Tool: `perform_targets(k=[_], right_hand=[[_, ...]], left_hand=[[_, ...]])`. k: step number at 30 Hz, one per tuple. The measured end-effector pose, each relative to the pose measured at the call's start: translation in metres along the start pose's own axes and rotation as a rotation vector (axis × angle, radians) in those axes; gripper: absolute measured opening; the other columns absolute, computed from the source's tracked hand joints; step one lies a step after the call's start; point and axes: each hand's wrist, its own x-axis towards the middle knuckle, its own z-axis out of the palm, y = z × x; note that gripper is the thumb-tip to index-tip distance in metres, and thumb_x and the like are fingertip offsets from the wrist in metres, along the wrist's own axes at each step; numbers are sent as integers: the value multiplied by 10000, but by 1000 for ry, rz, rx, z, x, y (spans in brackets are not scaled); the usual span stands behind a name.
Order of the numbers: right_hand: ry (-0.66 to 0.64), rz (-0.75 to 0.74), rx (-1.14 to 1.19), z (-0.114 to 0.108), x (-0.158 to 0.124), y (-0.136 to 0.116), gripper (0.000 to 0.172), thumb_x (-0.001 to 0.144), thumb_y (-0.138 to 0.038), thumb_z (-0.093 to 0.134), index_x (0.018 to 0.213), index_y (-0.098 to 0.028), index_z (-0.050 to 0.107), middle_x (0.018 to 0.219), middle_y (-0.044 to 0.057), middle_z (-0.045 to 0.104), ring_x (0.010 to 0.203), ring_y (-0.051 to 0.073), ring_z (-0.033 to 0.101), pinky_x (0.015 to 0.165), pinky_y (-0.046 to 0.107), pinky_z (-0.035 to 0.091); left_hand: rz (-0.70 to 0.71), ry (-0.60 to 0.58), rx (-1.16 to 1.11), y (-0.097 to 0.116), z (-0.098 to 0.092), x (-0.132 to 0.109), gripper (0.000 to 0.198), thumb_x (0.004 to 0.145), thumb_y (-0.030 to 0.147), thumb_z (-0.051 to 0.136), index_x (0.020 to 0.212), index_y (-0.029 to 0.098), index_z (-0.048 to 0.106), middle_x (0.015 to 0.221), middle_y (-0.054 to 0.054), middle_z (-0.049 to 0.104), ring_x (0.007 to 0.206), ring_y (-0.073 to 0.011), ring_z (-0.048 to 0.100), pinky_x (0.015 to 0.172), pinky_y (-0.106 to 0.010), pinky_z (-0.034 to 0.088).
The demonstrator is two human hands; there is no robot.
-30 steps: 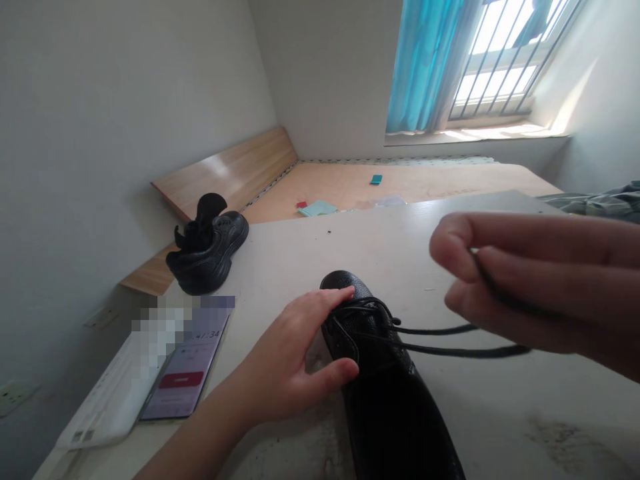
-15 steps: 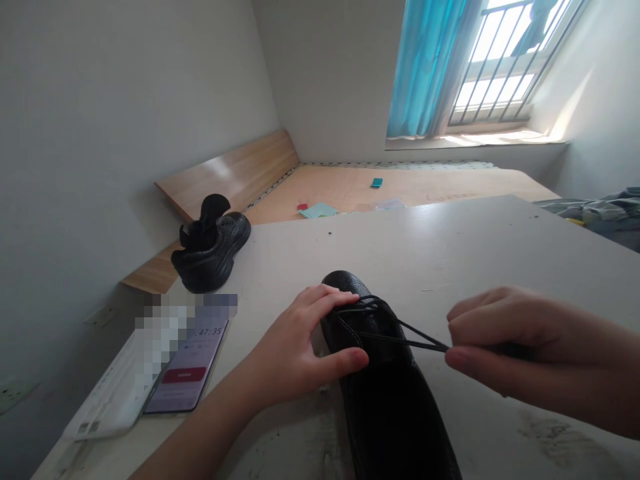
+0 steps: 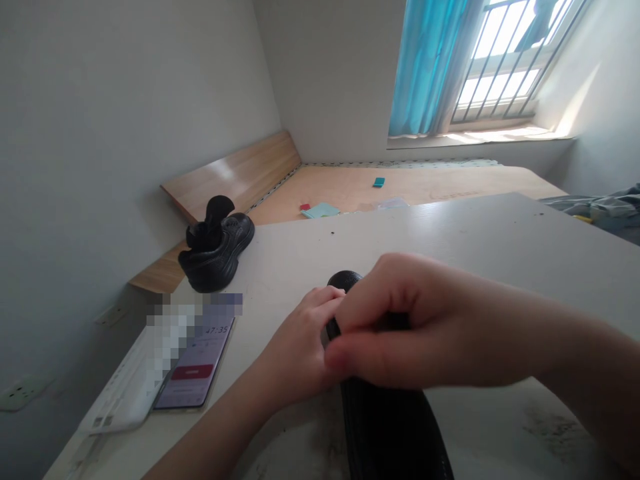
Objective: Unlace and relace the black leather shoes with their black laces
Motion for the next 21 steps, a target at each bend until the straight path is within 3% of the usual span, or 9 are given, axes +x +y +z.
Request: perform_targets(k=[3, 6, 10, 13, 15, 17, 19, 21], right_hand=[[202, -9, 129, -11, 9, 10, 456, 914, -406, 600, 538, -185, 467, 515, -61, 369, 477, 61, 305, 447, 225, 259], [365, 4, 107, -25, 15, 20, 531, 892, -488, 621, 497, -181, 442, 486, -58, 379, 471, 61, 306, 476, 237, 273], [425, 46, 147, -32, 19, 29, 437, 857, -476, 669, 565, -162, 582, 562, -35, 498, 559, 75, 417, 564, 237, 340], [404, 75, 284, -31, 19, 32, 317, 823, -412, 712, 634, -163, 660, 674, -19, 579, 653, 90, 478, 645, 234, 385], [380, 79, 371, -29, 20, 33, 252, 817, -368, 720, 664, -172, 678, 746, -14, 616, 714, 99, 507, 693, 238, 399], [388, 74, 426, -27, 20, 33, 217, 818, -346, 720, 683, -179, 685, 787, -17, 635, 744, 102, 518, 712, 241, 400], [401, 67, 438, -25, 20, 32, 221, 827, -350, 719, 691, -178, 691, 817, -15, 648, 752, 99, 521, 713, 237, 400], [406, 44, 420, -24, 21, 31, 260, 846, -388, 707, 701, -173, 701, 854, -3, 664, 767, 100, 533, 730, 235, 412]], left_hand=[[40, 4, 54, -2, 3, -3, 525, 773, 471, 729, 1222, 216, 634, 1278, -95, 590, 1221, -312, 512, 1104, -480, 397], [59, 11, 101, -5, 5, -5, 708, 703, 459, 769, 1319, 185, 550, 1367, -130, 522, 1285, -332, 463, 1125, -489, 370], [103, -10, 100, -6, 1, -8, 611, 713, 287, 683, 1303, 201, 549, 1352, -117, 539, 1281, -320, 475, 1126, -483, 359], [103, -27, 50, -8, -3, -11, 497, 798, 293, 592, 1288, 222, 542, 1330, -101, 564, 1268, -309, 495, 1113, -483, 353], [49, 48, -36, -12, -3, -14, 410, 901, 311, 502, 1306, 254, 476, 1209, -67, 631, 1179, -267, 565, 1058, -459, 400], [24, 219, -133, -16, -3, -15, 288, 962, 296, 455, 1249, 290, 429, 1036, -10, 666, 1016, -209, 629, 960, -400, 462], [103, 383, -156, -17, -2, -16, 136, 961, 238, 489, 1084, 288, 461, 990, 15, 660, 969, -176, 632, 923, -349, 473], [222, 422, -101, -14, -2, -16, 84, 931, 183, 537, 945, 263, 516, 1069, 2, 664, 1060, -175, 610, 974, -336, 448]])
